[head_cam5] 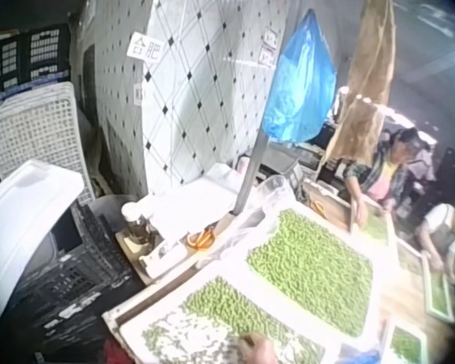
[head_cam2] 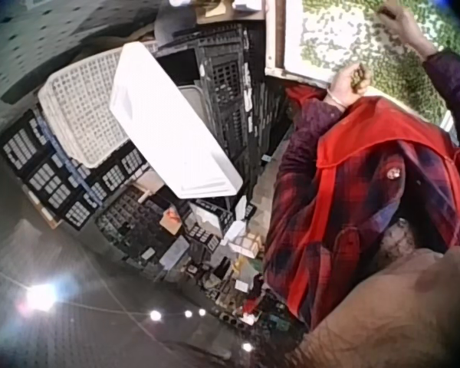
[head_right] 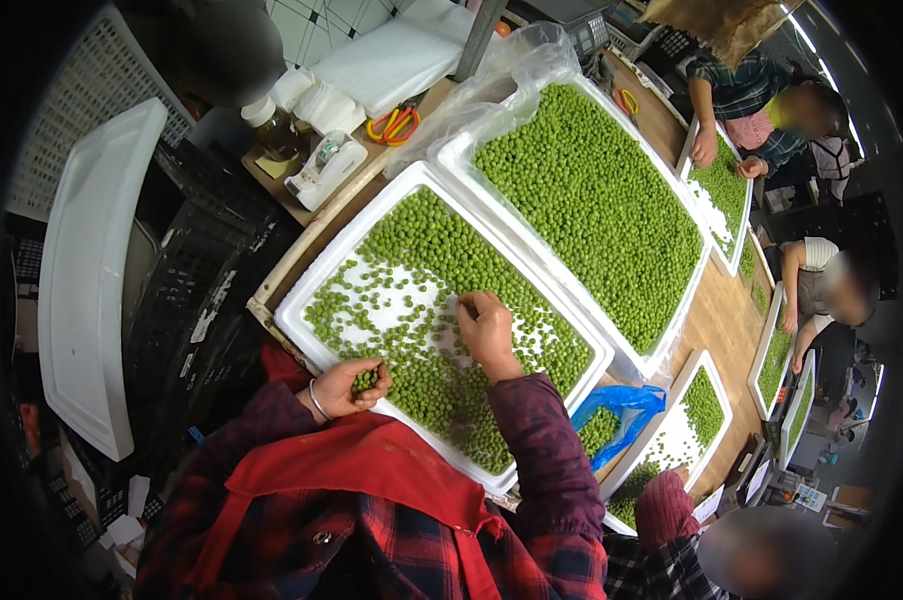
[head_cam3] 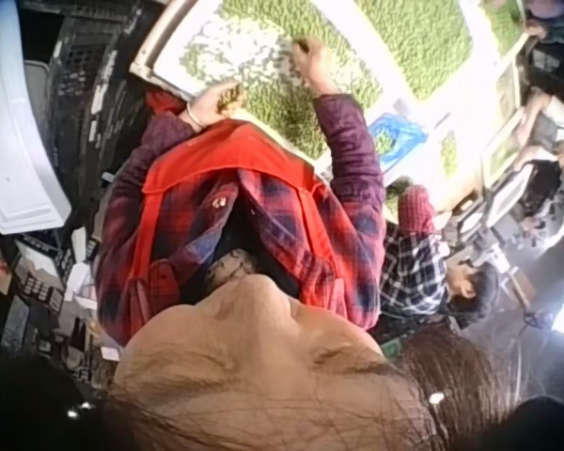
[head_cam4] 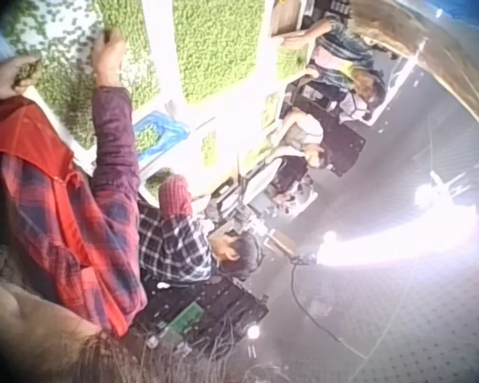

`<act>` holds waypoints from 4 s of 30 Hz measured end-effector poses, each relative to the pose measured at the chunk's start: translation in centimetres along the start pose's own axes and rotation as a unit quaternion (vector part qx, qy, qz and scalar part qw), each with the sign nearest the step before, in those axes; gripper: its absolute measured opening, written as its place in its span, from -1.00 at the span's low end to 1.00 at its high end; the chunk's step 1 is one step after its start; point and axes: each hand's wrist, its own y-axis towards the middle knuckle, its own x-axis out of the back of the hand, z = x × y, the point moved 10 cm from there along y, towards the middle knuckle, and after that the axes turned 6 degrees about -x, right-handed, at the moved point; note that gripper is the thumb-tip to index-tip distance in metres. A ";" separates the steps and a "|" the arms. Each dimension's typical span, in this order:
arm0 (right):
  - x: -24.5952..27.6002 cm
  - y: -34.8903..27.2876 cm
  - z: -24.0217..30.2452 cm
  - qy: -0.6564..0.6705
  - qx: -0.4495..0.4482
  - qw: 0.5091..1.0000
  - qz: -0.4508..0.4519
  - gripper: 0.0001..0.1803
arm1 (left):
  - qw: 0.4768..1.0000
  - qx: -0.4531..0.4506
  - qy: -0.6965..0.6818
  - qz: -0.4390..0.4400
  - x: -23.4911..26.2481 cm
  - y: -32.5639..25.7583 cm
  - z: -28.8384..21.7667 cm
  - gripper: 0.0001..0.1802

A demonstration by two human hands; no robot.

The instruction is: The person sorts green peas by hand from a large white tray, picking individual peas and placing them into a blue plastic bag. Other workers are visible in the background performing similar tasks at adjacent trays.

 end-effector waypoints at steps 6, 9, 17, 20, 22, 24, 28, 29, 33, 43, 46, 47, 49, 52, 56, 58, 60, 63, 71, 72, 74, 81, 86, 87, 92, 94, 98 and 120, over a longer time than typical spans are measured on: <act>-2.4 -4.4 0.8 0.247 -0.211 0.934 0.148 -0.89 | 0.998 -0.016 0.037 -0.053 0.2 0.0 -0.2 -0.70; -3.4 -6.2 0.9 0.355 -0.262 0.880 0.177 -0.92 | 0.997 -0.025 0.044 -0.064 0.0 0.1 -0.4 -0.72; -5.6 -8.5 0.0 0.598 -0.347 0.696 0.194 -0.94 | 0.996 -0.041 0.052 -0.061 0.3 0.4 -0.5 -0.73; -6.1 -8.8 1.1 0.538 -0.317 0.748 0.227 -0.90 | 0.994 -0.046 0.067 -0.066 0.4 0.5 -0.7 -0.72; -6.1 -9.1 3.8 0.431 -0.273 0.820 0.261 -0.87 | 0.995 -0.046 0.065 -0.059 0.4 0.6 -0.6 -0.73; -6.0 -8.9 6.8 0.261 -0.136 0.915 0.274 -0.83 | 0.996 -0.028 0.044 -0.068 0.3 0.5 -0.2 -0.72; -5.9 -8.9 9.0 0.065 0.024 0.972 0.222 -0.90 | 0.994 -0.019 0.001 -0.108 1.4 0.8 0.3 -0.73; -5.7 -8.9 9.2 0.049 0.028 0.975 0.215 -0.91 | 0.995 -0.020 0.004 -0.101 1.5 1.0 0.3 -0.73; -4.7 -8.2 7.8 0.113 -0.051 0.975 0.185 -0.92 | 0.997 -0.019 0.013 -0.072 1.4 0.8 0.0 -0.73; 0.6 -7.4 2.5 -0.214 0.073 0.974 -0.015 -0.70 | 0.999 -0.025 0.022 -0.019 -0.4 0.6 -0.6 -0.69; 0.3 -9.5 3.5 -0.161 0.086 0.983 0.036 -0.79 | 0.999 -0.023 0.020 -0.023 -0.3 0.3 -0.6 -0.68; 0.6 -9.6 3.4 -0.130 0.078 0.988 0.033 -0.81 | 0.999 -0.021 0.023 -0.021 -0.4 0.2 -0.6 -0.67; 1.3 -8.5 3.2 -0.040 0.054 0.998 0.020 -0.87 | 1.000 -0.019 0.019 -0.017 -0.5 0.2 -0.5 -0.68; 0.5 -5.7 2.6 0.005 -0.057 0.997 0.044 -0.83 | 1.000 -0.019 0.008 -0.008 -0.5 0.2 -0.6 -0.69; 0.2 -2.9 6.5 -0.074 0.114 0.989 -0.061 -0.81 | 1.000 -0.018 0.005 0.002 -0.4 0.3 -0.6 -0.67; -0.9 -2.4 6.1 -0.103 0.123 0.986 -0.038 -0.79 | 1.000 -0.019 0.006 0.009 -0.5 0.4 -0.5 -0.67; -2.0 -2.6 4.7 -0.118 0.103 0.988 0.000 -0.79 | 1.000 -0.017 0.015 0.011 -0.3 0.3 -0.5 -0.66; -1.6 -3.7 2.4 -0.071 0.017 0.997 0.029 -0.88 | 1.000 -0.019 0.020 0.001 -0.1 0.3 -0.4 -0.65; -1.7 -0.2 2.4 -0.127 0.056 0.990 -0.030 -0.80 | 1.000 -0.011 0.021 0.001 -0.4 0.2 -0.5 -0.63; -2.1 0.0 2.4 -0.156 0.073 0.985 -0.032 -0.77 | 1.000 -0.011 0.022 0.000 -0.4 0.2 -0.5 -0.63; -2.8 0.2 2.1 -0.190 0.079 0.978 -0.027 -0.80 | 0.999 -0.011 0.032 0.006 -0.4 0.2 -0.5 -0.63; -3.3 1.6 2.1 -0.230 0.085 0.970 0.000 -0.87 | 0.999 -0.009 0.038 0.014 -0.3 0.2 -0.4 -0.62; -3.9 2.0 2.1 -0.251 0.064 0.965 0.040 -0.84 | 0.999 -0.009 0.035 0.016 -0.6 0.2 -0.5 -0.61; -4.0 2.0 2.0 -0.253 0.058 0.965 0.046 -0.84 | 0.999 -0.009 0.038 0.017 -0.7 0.2 -0.5 -0.61; -4.3 1.7 1.9 -0.080 -0.016 0.994 0.078 -0.86 | 1.000 -0.023 0.019 0.004 -0.2 0.3 -0.8 -0.63; -5.2 0.1 3.9 0.068 -0.040 0.984 0.160 -0.85 | 0.999 -0.048 0.010 -0.023 -0.6 0.3 -1.2 -0.64; -8.9 -4.0 9.1 0.155 -0.067 0.890 0.424 -0.83 | 0.979 -0.064 -0.064 -0.185 0.6 -0.4 -1.6 -0.68; -10.9 4.7 9.3 -0.074 0.140 0.982 0.105 -0.84 | 1.000 -0.007 -0.018 0.012 -0.4 0.1 -0.8 -0.61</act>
